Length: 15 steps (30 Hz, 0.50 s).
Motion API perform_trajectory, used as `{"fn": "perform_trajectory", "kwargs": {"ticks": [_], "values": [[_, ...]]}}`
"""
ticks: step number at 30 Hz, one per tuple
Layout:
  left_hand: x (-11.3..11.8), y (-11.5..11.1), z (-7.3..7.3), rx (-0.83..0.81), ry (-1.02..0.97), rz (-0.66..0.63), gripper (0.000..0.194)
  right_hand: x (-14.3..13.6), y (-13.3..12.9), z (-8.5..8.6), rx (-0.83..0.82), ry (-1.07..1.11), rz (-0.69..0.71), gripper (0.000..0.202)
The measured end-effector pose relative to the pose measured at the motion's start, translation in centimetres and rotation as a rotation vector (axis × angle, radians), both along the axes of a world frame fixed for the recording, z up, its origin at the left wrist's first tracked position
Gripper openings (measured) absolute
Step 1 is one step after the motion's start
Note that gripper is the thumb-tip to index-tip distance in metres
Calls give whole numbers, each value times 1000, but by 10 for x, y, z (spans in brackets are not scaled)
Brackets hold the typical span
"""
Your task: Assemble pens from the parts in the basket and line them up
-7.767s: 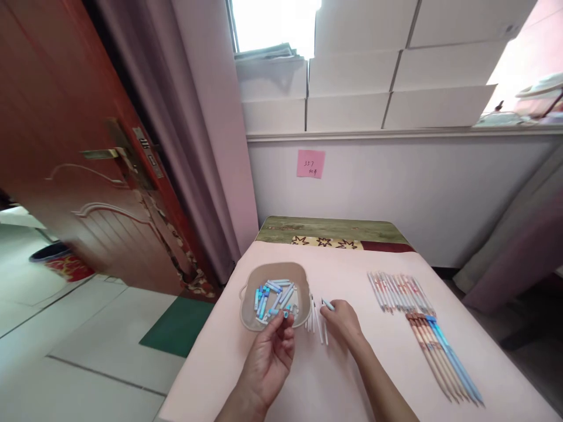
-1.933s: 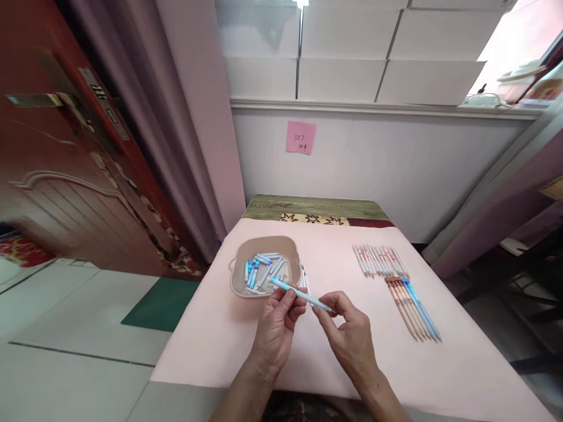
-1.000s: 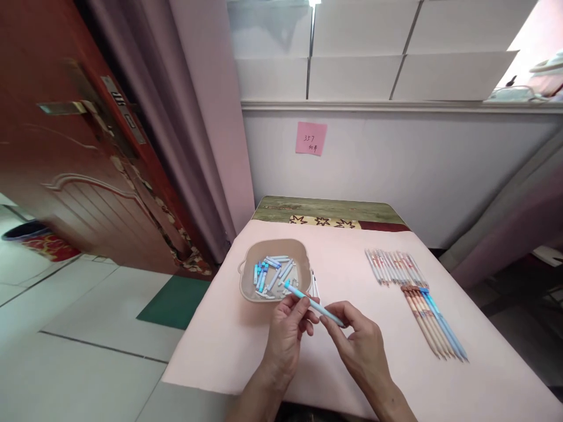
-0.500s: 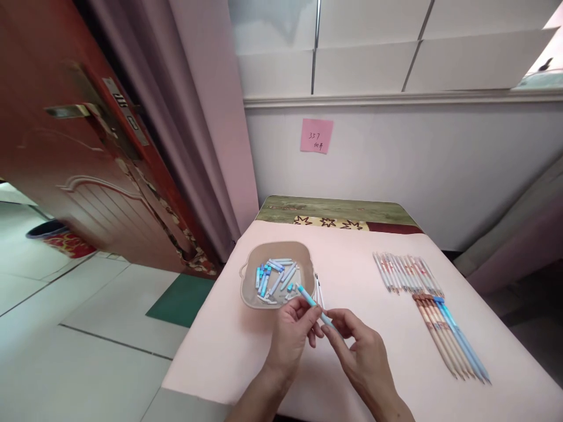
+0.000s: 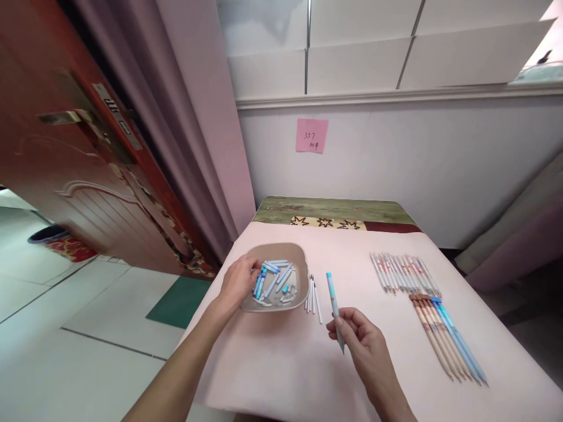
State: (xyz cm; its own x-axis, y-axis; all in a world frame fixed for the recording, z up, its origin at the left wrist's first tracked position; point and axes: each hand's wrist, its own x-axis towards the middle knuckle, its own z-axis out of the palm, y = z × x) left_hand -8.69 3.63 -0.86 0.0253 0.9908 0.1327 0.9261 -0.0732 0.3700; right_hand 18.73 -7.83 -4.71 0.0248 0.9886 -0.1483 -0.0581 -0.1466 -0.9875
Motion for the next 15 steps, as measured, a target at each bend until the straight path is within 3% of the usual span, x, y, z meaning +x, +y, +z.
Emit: {"fn": "perform_trajectory", "kwargs": {"ticks": [5, 9, 15], "values": [[18, -2, -21, -148, -14, -176, 21, 0, 3, 1, 27, -13, -17, 37], [37, 2, -29, -219, -38, -326, 33, -3, 3, 2, 15, -4, 8, 40], [47, 6, -30, -263, -54, -334, 25, -8, 1, 8, 15, 16, 42, 40]]}}
